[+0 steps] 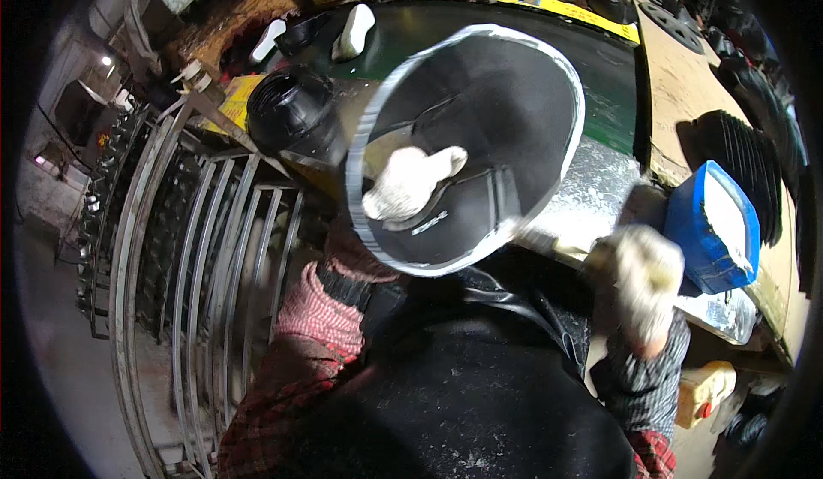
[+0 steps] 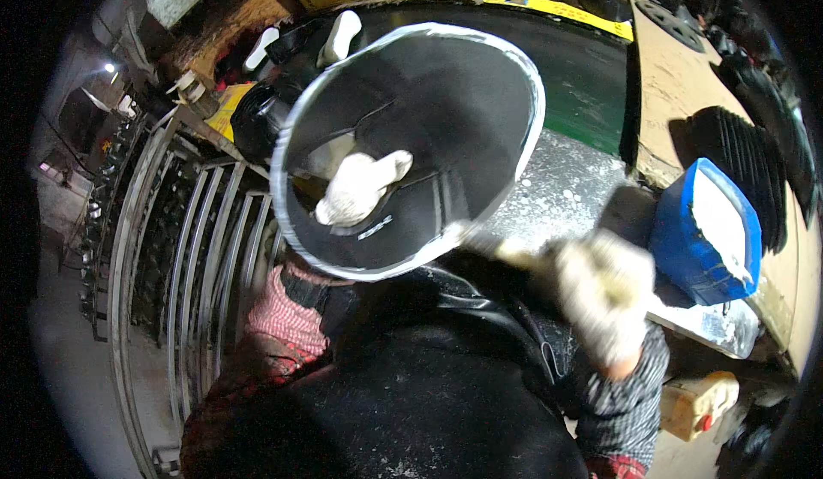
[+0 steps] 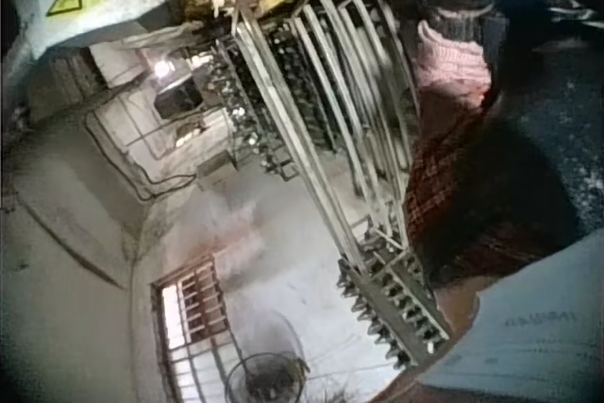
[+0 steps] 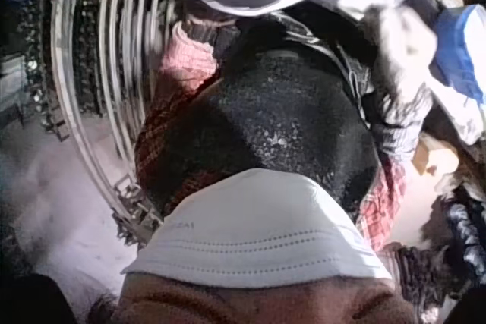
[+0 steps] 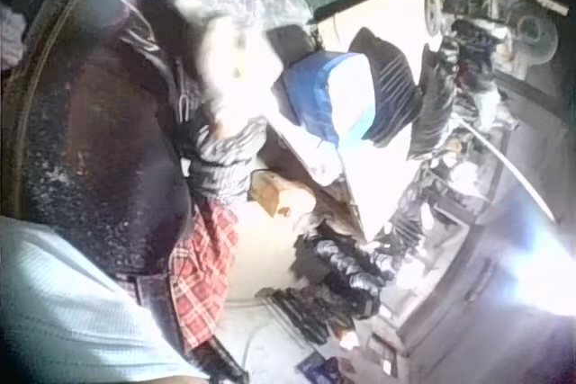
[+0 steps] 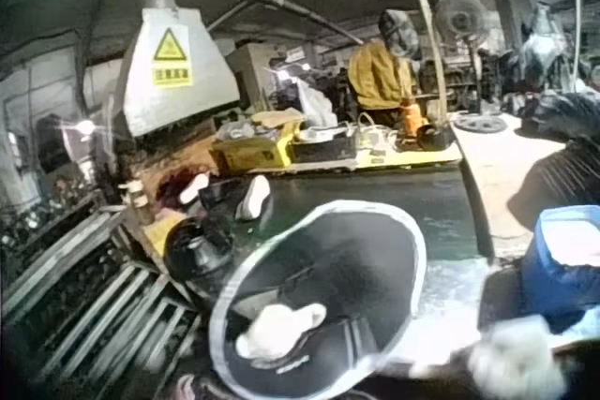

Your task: Applying adhesive to shoe lasts and upper components using a brush on a factory assembly line.

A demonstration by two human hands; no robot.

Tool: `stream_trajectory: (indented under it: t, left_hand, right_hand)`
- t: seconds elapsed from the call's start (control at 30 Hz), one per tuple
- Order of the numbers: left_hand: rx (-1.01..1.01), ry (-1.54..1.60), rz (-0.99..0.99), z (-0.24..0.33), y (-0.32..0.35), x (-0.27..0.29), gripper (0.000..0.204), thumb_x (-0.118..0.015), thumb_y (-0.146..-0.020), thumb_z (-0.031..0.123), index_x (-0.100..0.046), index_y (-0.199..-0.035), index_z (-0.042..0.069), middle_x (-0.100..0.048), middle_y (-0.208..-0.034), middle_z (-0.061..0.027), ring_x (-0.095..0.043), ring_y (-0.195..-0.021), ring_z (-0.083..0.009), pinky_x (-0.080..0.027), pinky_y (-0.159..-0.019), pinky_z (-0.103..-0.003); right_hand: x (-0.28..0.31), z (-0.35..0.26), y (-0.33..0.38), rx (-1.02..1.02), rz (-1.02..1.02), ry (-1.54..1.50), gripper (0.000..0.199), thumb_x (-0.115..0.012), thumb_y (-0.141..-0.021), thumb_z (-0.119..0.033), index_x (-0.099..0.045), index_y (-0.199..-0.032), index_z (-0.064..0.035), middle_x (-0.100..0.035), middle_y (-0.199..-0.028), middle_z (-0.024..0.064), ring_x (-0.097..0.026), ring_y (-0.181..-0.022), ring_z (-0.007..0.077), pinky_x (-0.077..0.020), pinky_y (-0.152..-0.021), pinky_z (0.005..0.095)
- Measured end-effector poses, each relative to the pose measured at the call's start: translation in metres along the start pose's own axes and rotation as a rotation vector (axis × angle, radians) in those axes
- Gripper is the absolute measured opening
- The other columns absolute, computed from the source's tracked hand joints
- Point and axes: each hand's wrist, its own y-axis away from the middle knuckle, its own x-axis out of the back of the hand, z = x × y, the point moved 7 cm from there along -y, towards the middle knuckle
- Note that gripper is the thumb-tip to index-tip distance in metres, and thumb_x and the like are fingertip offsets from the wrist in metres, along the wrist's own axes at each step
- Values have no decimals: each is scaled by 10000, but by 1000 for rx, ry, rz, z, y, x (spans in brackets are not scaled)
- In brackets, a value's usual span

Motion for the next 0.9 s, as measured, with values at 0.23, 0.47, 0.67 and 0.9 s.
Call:
stream_trajectory:
  t: [0.23, 0.47, 0.67, 0.9]
  left_hand:
    - [5, -41, 54, -1, -5, -9, 280, -519, -923, 101, -543, -1187, 9, -645, -1056, -92, -638, -881, -196, -543, -733, -321]
    - [-56, 103, 189, 2, -31, -24, 279, -485, -917, 36, -548, -1177, -43, -629, -1082, -112, -618, -938, -184, -521, -797, -302]
    - [-209, 180, -130, -32, -107, 58, 313, -496, -933, 133, -519, -1210, -10, -614, -1111, -119, -614, -947, -206, -502, -840, -305]
    - [-4, -681, -140, 56, -166, 9, 509, -494, -894, 203, -385, -1385, 123, -598, -1156, -160, -603, -896, -272, -498, -775, -346]
  right_hand:
    - [28, 12, -24, 121, 329, -122, 201, -532, -911, -46, -600, -1076, 47, -617, -797, 103, -588, -623, 145, -469, -525, 214]
    - [-22, -14, -8, 388, -138, -331, 82, -638, -779, -59, -615, -828, 4, -628, -695, 130, -611, -578, 220, -513, -557, 316]
    - [-21, 25, -32, 141, -24, -142, 148, -563, -801, -104, -605, -832, 34, -625, -713, 143, -615, -608, 239, -512, -600, 325]
    - [-16, 62, -26, -170, 77, -81, 173, -619, -773, -164, -633, -817, 3, -647, -734, 141, -627, -644, 282, -497, -618, 352]
